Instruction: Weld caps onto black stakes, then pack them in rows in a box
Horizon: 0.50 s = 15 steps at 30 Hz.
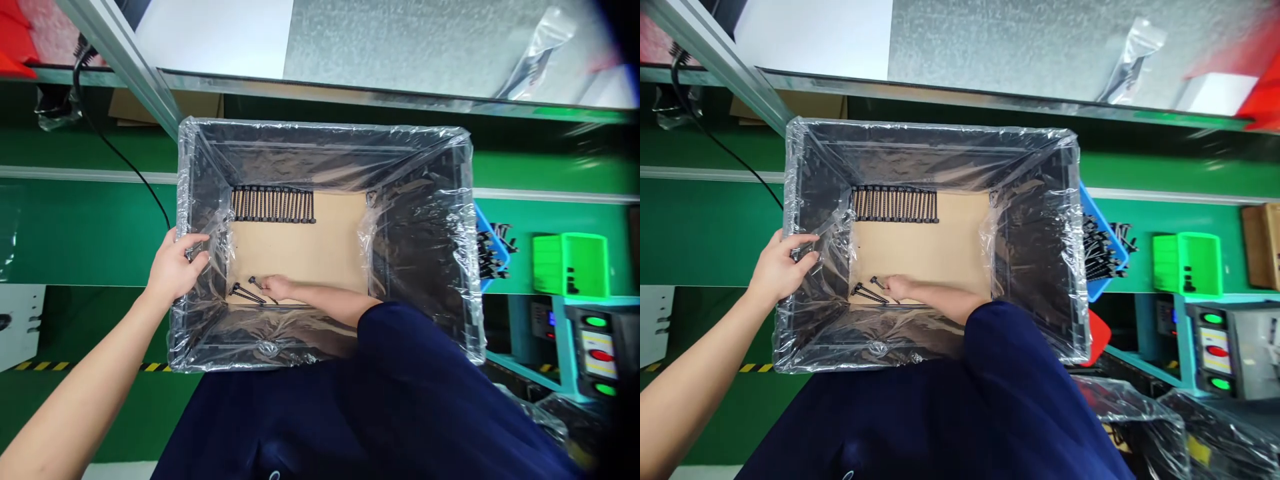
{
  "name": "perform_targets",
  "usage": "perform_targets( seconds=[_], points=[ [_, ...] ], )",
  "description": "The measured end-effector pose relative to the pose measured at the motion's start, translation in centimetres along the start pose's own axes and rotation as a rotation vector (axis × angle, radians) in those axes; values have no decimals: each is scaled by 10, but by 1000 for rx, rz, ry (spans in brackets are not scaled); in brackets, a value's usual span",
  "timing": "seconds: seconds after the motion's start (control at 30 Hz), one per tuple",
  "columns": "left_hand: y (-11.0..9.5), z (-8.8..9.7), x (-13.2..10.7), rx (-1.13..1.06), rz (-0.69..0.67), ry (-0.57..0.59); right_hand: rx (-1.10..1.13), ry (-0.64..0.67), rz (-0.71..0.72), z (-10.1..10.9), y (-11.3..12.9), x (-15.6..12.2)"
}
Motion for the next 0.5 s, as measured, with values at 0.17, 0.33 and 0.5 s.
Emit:
perform_targets(
  seconds=[0.17, 0.33, 0.5],
  points=[
    [0, 1, 0, 4, 14, -2, 145, -366, -129, 80, -77, -53],
    [0, 1, 0, 31, 25, 11, 150, -719, -364, 169, -170, -97],
    [-3, 3, -2, 45, 19, 0, 91, -892, -454, 217, -219, -74]
  ],
)
Point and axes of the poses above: each hand's wrist, its own x-axis towards the middle knuckle, its own z-axis out of the back of the hand, y = z × x, the point moved 7 cm from there along x, towards the middle knuckle, and after that the axes turned 8 degrees about z, right-handed, at the moved point
